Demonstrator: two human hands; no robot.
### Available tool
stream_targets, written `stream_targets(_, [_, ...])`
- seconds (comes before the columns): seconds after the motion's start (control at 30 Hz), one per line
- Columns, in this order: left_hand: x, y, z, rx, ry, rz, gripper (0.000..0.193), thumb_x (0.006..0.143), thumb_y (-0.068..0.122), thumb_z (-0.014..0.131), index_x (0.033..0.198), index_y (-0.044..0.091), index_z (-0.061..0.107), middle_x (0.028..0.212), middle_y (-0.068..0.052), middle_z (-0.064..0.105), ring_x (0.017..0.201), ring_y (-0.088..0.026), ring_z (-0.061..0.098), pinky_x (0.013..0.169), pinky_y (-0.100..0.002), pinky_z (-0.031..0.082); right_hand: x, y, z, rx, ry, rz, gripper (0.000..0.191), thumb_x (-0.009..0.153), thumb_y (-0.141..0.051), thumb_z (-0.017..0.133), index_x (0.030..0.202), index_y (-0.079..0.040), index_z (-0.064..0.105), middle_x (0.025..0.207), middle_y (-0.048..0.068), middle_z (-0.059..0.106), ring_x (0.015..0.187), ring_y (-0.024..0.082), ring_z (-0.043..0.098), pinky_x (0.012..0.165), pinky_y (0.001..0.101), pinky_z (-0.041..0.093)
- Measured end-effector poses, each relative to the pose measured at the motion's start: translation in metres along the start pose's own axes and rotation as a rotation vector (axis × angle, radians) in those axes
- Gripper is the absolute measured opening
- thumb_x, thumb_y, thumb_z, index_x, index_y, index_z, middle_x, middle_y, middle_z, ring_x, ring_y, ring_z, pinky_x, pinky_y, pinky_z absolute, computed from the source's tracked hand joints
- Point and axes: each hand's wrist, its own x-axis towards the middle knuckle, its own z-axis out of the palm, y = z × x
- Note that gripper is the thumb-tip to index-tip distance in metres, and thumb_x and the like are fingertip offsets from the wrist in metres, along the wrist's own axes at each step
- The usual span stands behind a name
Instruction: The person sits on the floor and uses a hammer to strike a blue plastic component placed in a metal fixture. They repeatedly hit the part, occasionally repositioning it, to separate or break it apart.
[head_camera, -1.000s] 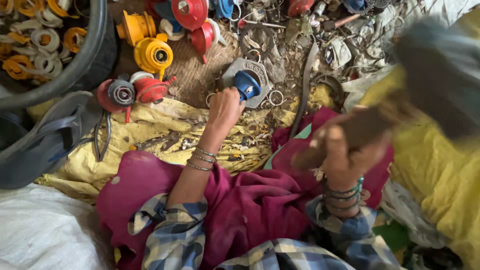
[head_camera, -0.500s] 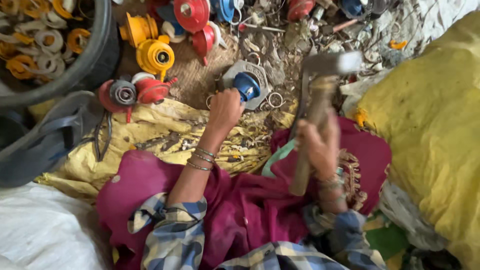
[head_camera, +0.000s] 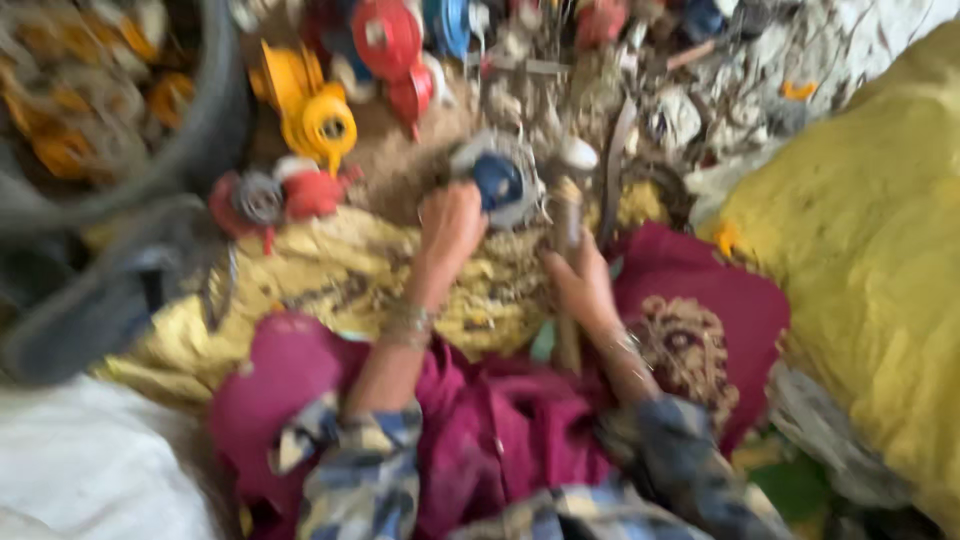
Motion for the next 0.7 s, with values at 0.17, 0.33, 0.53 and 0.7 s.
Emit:
stream_targets(0.17, [-0.004,0.002,-0.004,-0.035,-0.031,-0.005,0.020,0.080,0.021,0.082,0.082,0.002,0.073,0.076,-0.021,0.072,0.069,-0.039,0.073,0.061,-0.048,0.057,-0.016,0.052,-0.067,0.112,0.053,-0.041,0.031,0.099,-0.005,0.059,0.128,-0.001,0.049,0.088,0.011,0.065,0.060,0.016,0.063,0.049,0.0318,0.058])
stream_targets(0.33, [-0.005,0.002,-0.004,-0.040,-0.025,-0.036,0.024,0.078,0.022,0.084,0.084,0.001,0.073,0.076,-0.020,0.073,0.069,-0.038,0.074,0.062,-0.047,0.058,-0.068,-0.028,-0.096,0.329,0.255,-0.754,0.049,0.103,0.001,0.058,0.148,-0.002,0.041,0.098,0.011,0.067,0.076,0.017,0.067,0.062,0.0313,0.059])
stream_targets(0.53, [-0.004,-0.003,0.003,-0.065,-0.051,-0.031,0.022,0.080,0.020,0.083,0.085,0.001,0.073,0.078,-0.021,0.073,0.071,-0.038,0.074,0.064,-0.047,0.058,-0.038,-0.044,-0.042,-0.446,0.447,-0.613,0.038,0.096,-0.003,0.063,0.129,-0.005,0.045,0.089,0.008,0.064,0.065,0.014,0.063,0.052,0.0300,0.056])
stream_targets(0.7, [0.000,-0.006,0.005,0.031,0.031,0.001,0.003,0.083,0.009,0.077,0.085,0.007,0.075,0.082,-0.020,0.074,0.077,-0.038,0.075,0.070,-0.048,0.058,-0.008,0.036,-0.001,0.047,0.024,0.018,0.036,0.089,-0.005,0.063,0.121,-0.010,0.048,0.079,0.005,0.062,0.054,0.012,0.059,0.044,0.0297,0.052])
